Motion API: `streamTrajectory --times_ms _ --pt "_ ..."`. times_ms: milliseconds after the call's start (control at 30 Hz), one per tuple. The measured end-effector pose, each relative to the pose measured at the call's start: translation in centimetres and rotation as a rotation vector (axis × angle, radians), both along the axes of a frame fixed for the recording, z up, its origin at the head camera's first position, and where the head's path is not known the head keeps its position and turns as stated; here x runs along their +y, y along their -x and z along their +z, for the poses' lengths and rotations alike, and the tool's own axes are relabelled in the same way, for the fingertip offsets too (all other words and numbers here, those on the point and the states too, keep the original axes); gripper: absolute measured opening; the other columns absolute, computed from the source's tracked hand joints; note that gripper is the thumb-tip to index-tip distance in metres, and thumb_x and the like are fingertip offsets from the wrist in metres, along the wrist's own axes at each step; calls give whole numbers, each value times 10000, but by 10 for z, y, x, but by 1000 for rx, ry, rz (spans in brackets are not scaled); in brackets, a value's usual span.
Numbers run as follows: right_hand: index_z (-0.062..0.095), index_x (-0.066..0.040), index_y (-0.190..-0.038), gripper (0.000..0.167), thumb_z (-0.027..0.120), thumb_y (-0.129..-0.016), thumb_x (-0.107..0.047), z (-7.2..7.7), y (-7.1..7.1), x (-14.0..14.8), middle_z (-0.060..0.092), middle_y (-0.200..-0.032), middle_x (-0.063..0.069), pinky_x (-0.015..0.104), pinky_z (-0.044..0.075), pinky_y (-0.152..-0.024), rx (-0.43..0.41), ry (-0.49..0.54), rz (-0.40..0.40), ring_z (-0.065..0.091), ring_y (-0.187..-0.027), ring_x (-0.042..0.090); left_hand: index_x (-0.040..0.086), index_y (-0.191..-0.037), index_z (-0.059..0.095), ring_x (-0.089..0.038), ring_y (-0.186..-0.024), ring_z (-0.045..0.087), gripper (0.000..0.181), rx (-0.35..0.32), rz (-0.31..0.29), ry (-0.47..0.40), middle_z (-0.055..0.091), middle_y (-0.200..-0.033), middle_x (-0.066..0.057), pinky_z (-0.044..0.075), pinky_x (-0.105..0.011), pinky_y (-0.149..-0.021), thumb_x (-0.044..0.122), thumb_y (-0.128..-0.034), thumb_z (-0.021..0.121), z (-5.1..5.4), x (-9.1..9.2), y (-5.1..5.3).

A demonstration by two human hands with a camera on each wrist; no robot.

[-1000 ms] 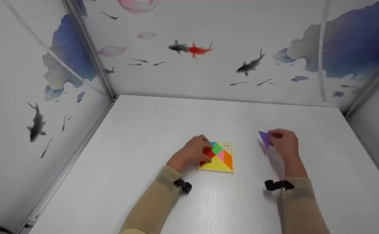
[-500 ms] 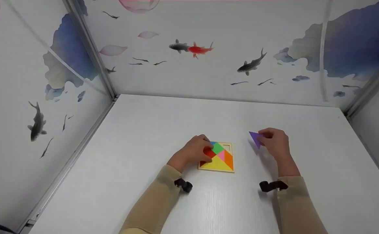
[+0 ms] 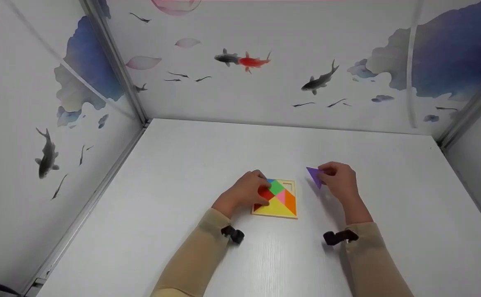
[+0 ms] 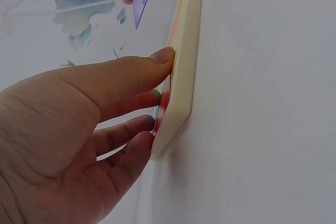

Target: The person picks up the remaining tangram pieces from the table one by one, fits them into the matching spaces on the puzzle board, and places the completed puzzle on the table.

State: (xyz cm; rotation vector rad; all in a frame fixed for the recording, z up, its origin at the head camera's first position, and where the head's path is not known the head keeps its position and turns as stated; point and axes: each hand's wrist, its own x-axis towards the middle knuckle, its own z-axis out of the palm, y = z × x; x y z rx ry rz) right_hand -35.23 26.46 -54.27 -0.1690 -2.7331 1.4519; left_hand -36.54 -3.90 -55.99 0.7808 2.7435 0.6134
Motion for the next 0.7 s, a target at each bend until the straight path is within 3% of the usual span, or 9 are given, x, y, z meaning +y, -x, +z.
streamTrajectory --times_ms 267,567,700 --pt "746 -76 -1262 242 697 -1027 -103 -2 -1 -22 711 -1207 183 388 623 -971 1 -26 5 683 -1058 306 207 -1404 715 -215 -1313 512 524 -29 21 -7 576 -1437 -39 487 -341 -1153 348 -916 845 2 0 -2" --pt "749 -51 -1265 251 697 -1022 -90 -5 -3 -32 723 -1198 197 379 629 -954 30 -33 6 689 -1039 311 182 -1354 747 -229 -1285 534 491 11 -18 -30 606 -1388 -51 495 -325 -1112 330 -899 857 3 -2 -1" --pt "737 -57 -1292 270 685 -1029 -89 -5 -2 -33 709 -1223 198 397 616 -988 15 -38 5 672 -1055 309 178 -1366 740 -225 -1279 531 500 6 -8 -27 600 -1396 -49 499 -332 -1116 331 -904 854 4 -2 -2"
